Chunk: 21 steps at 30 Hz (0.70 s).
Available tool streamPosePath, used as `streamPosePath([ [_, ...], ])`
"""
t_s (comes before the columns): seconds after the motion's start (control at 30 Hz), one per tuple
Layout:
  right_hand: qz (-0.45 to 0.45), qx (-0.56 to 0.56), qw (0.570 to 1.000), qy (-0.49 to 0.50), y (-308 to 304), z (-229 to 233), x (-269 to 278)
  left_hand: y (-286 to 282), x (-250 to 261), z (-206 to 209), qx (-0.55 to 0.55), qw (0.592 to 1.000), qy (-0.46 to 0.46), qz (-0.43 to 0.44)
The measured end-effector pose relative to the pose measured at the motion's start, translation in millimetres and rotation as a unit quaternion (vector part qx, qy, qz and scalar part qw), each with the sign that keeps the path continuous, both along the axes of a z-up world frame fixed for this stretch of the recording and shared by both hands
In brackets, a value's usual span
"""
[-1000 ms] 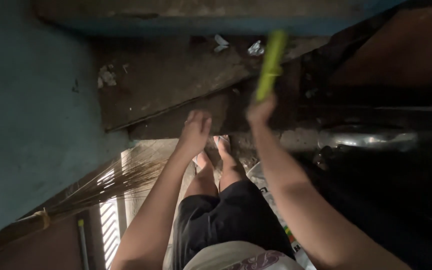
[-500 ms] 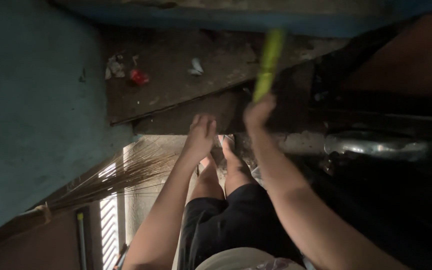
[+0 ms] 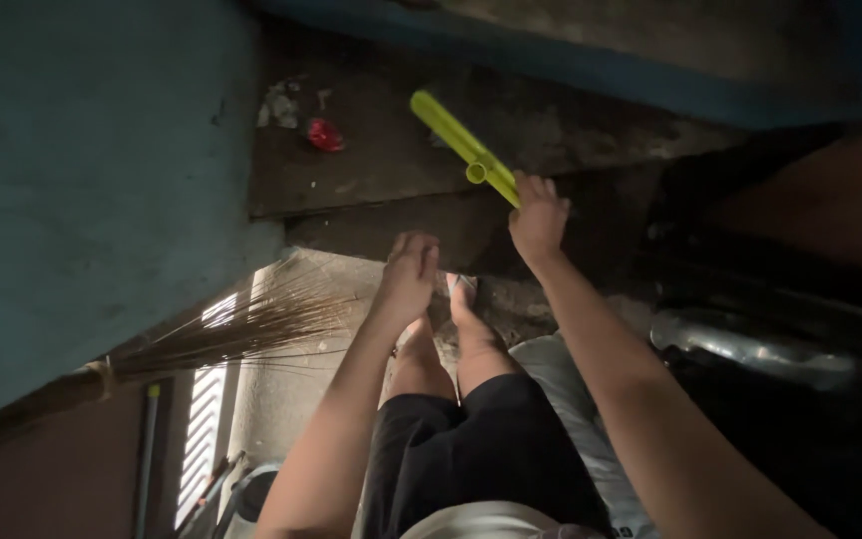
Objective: The person sweeps debris on a concrete floor using a green dustpan and a traditional straw broom. They gather small pieces of trash and sweep them toward a doorway, then place the broom and dustpan aside.
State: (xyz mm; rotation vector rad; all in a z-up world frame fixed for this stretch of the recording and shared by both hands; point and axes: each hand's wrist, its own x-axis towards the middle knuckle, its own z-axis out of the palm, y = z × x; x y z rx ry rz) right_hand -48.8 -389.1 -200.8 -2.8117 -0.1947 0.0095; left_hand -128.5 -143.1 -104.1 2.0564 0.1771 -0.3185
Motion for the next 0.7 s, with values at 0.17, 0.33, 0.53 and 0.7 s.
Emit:
streamPosePath([
  [0.17,-0.034,0.008,0.999,-0.031,-24.6,4.2,32.9,12.2,-3.9,-8.9,0.015,0.999,-0.007,0.027],
  [0.33,0.088,0.047,0.995,-0.016,39.9,-12.9,32.4,23.0,-1.0,-24.8,0.004,0.996,-0.041,0.081],
  [0.53,0.091,0.009,0.995,-0.042,72.7,3.8,92.7,44.0,-1.7,-25.6,0.008,0.993,-0.01,0.115],
  [0.7,0.161,-0.044,0.986,0.002,117.4,-18.8,96.2,56.8,4.0,-31.0,-0.002,0.987,-0.032,0.155],
])
